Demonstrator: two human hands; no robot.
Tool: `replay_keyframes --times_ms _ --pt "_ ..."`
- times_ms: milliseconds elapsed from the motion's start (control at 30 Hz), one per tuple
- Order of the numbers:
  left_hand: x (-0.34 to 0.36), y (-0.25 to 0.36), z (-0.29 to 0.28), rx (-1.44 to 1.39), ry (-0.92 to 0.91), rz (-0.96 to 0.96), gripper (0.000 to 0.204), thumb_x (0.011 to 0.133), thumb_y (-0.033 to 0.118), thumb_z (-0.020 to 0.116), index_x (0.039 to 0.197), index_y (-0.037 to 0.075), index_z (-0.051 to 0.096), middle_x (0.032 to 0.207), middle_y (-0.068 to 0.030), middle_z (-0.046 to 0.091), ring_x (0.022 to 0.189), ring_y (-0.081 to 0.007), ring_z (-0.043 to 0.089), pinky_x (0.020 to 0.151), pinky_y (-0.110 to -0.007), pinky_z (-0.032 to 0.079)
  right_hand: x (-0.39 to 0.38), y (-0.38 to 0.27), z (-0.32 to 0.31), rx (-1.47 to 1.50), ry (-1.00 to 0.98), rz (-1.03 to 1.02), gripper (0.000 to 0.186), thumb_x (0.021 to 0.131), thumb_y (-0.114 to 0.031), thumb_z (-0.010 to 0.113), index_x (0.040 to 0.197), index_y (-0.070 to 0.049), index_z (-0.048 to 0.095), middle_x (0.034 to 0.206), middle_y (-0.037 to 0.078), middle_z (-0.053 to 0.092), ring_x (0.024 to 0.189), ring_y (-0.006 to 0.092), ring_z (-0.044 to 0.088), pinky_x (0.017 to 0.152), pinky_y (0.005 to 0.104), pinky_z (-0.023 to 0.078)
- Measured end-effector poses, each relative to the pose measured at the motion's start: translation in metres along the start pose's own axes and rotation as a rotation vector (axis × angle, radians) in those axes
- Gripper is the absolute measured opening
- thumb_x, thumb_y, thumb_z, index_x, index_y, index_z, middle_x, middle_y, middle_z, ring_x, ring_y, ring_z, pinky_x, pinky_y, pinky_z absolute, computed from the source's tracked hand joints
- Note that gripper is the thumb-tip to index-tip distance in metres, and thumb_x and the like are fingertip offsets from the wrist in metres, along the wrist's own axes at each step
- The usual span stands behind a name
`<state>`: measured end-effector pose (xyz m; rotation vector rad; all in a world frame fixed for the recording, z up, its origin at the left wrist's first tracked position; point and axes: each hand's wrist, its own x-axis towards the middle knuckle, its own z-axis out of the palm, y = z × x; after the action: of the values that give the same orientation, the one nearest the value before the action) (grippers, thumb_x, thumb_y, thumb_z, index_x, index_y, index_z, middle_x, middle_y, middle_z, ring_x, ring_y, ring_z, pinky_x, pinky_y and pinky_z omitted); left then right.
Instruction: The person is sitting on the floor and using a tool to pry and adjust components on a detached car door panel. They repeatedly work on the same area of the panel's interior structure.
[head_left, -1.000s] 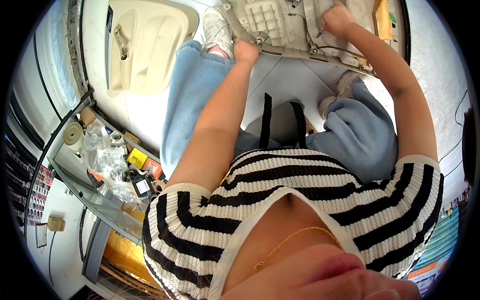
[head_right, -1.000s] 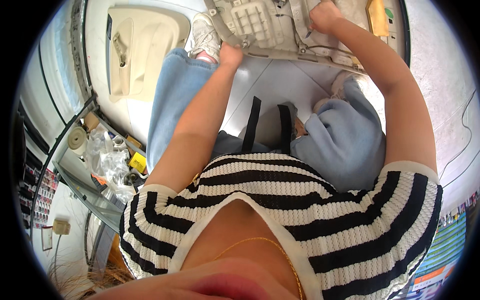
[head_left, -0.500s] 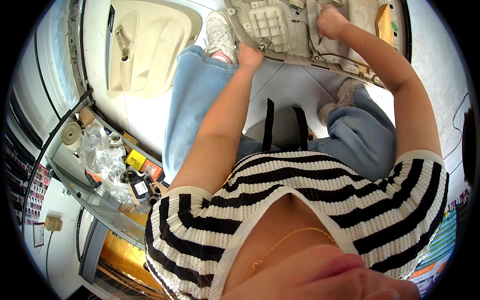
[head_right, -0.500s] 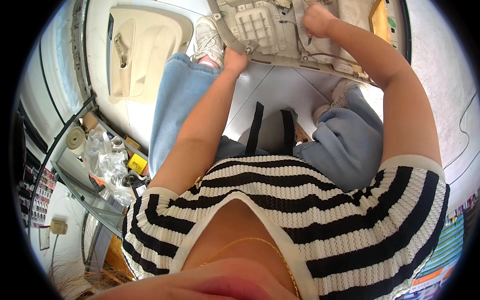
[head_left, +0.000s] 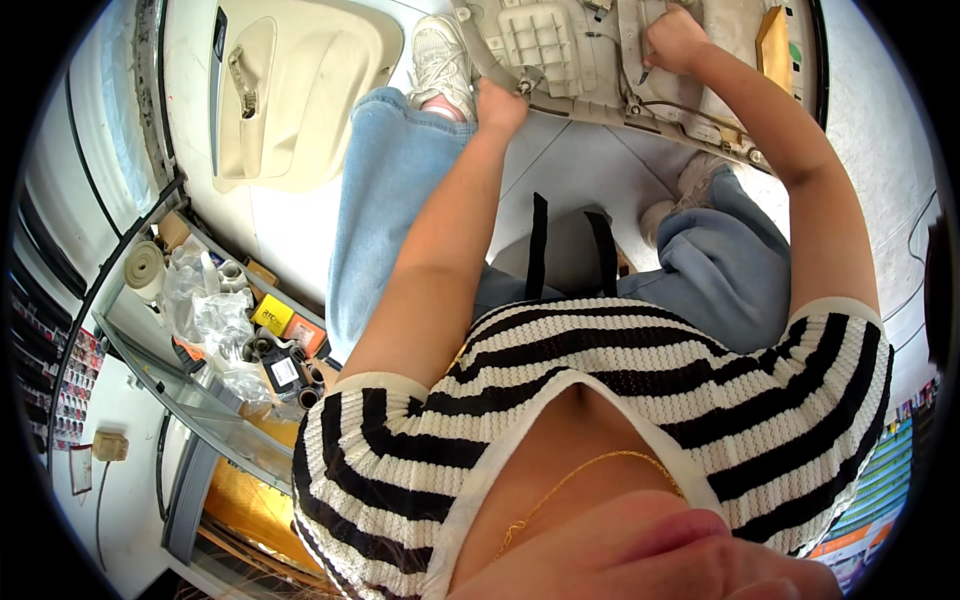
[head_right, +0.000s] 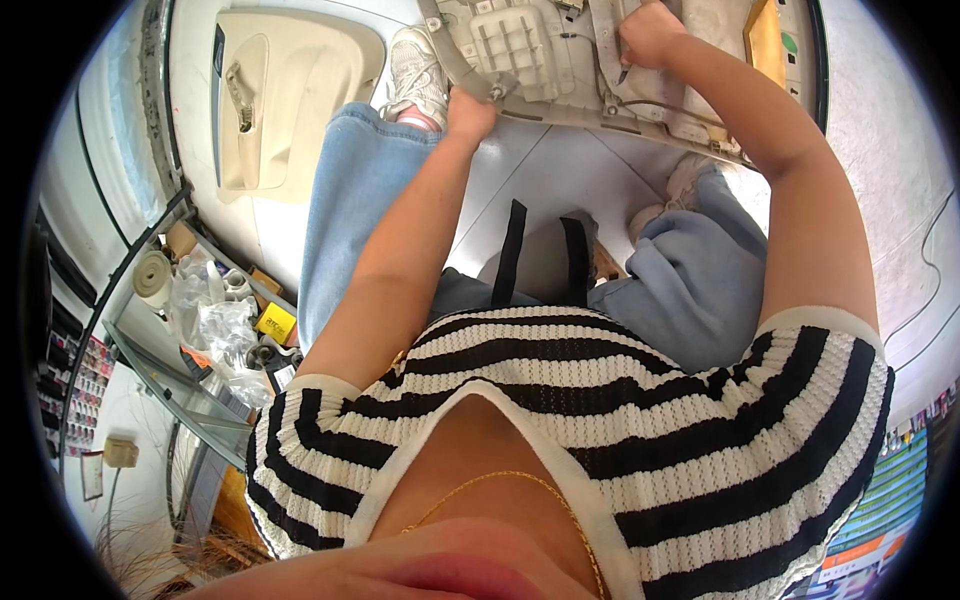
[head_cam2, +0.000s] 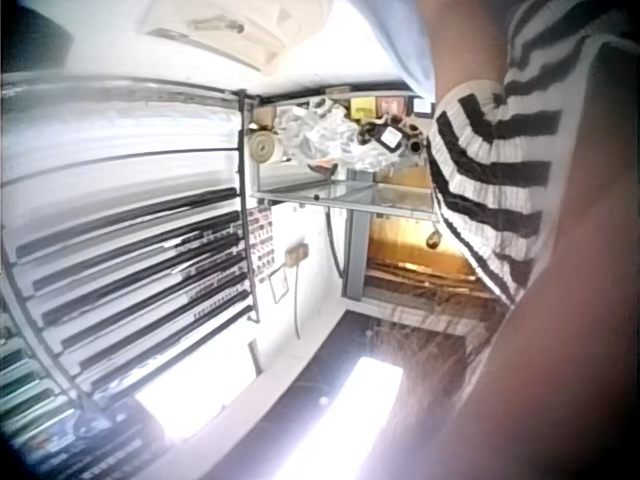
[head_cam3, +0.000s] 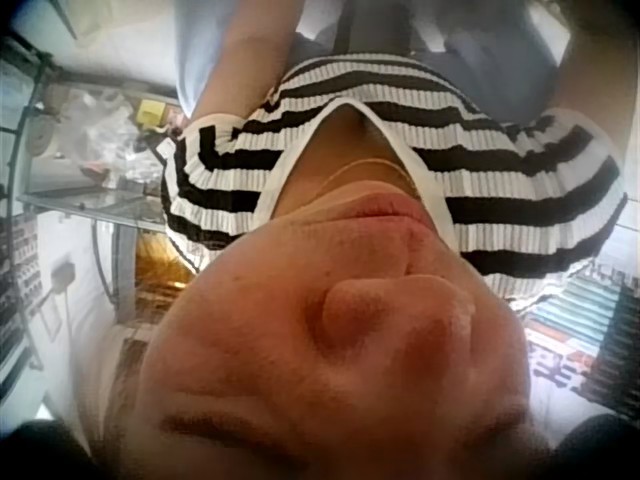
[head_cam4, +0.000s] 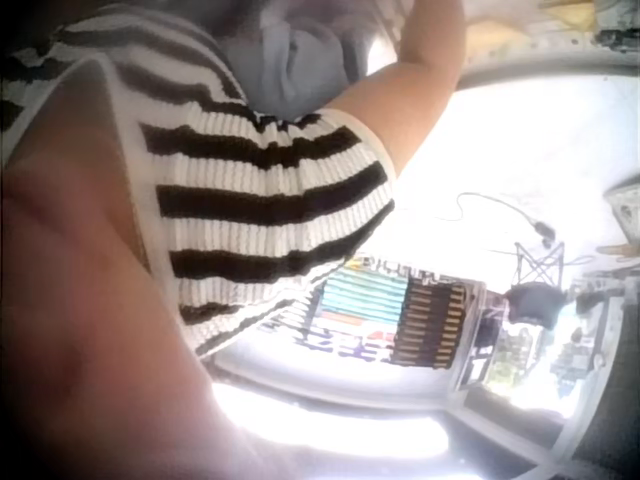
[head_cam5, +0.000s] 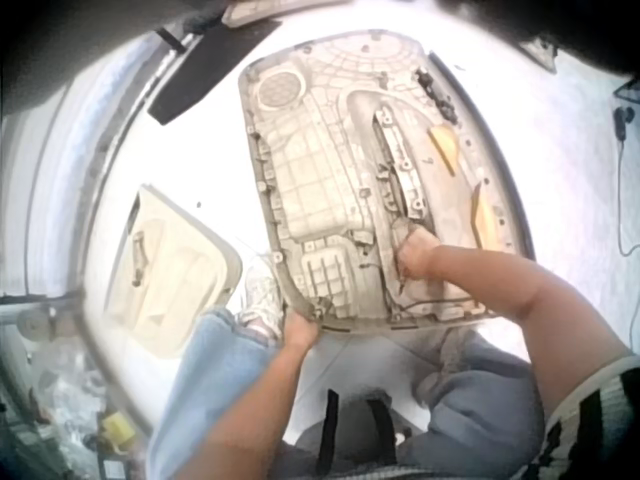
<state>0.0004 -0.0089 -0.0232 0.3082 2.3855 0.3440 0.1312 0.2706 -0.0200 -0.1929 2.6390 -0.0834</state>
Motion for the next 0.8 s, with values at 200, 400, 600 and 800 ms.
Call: replay_keyframes --times_ms 200,400,600,800 --pt "-0.001 0.005 -0.002 0.044 -0.005 -0.026 0.047 0.075 0.012 0.06 0.108 -0.011 0.036 0.098 -0.0302 0.058 0.096 -0.0405 0.057 0.085 -0.041 0.045 0.014 -0.002 0.028 -0.103 0.195 -0.101 0.016 0.063 -0.028 0.058 0.056 -0.015 0.064 0.057 0.006 0.061 0.056 0.0212 0.06 0.06 0.0375 0.045" --pt "0.0 0.001 -0.001 0.038 0.004 -0.011 0.047 0.075 0.012 0.06 0.108 -0.01 0.036 0.097 -0.0301 0.058 0.095 -0.0408 0.058 0.084 -0.041 0.046 0.031 -0.003 0.029 -0.158 0.186 -0.298 0.014 0.061 -0.025 0.058 0.053 -0.015 0.063 0.054 0.006 0.06 0.053 0.021 0.059 0.061 0.0371 0.045" --pt "-0.003 0.01 -0.007 0.036 -0.018 -0.022 0.046 0.075 0.012 0.06 0.108 -0.01 0.036 0.098 -0.0303 0.058 0.095 -0.0406 0.058 0.084 -0.04 0.046 0.038 -0.008 0.031 -0.199 0.186 -0.319 0.014 0.064 -0.022 0.056 0.055 -0.015 0.064 0.057 0.003 0.061 0.055 0.0185 0.059 0.063 0.0358 0.044" --pt "-0.003 0.011 -0.009 0.056 -0.024 -0.038 0.046 0.075 0.012 0.059 0.107 -0.011 0.036 0.098 -0.0302 0.058 0.095 -0.0398 0.058 0.084 -0.04 0.046 0.046 -0.02 0.002 -0.371 0.055 -0.477 0.015 0.067 -0.021 0.055 0.058 -0.016 0.066 0.061 0.0 0.063 0.062 0.0154 0.059 0.073 0.0315 0.04"
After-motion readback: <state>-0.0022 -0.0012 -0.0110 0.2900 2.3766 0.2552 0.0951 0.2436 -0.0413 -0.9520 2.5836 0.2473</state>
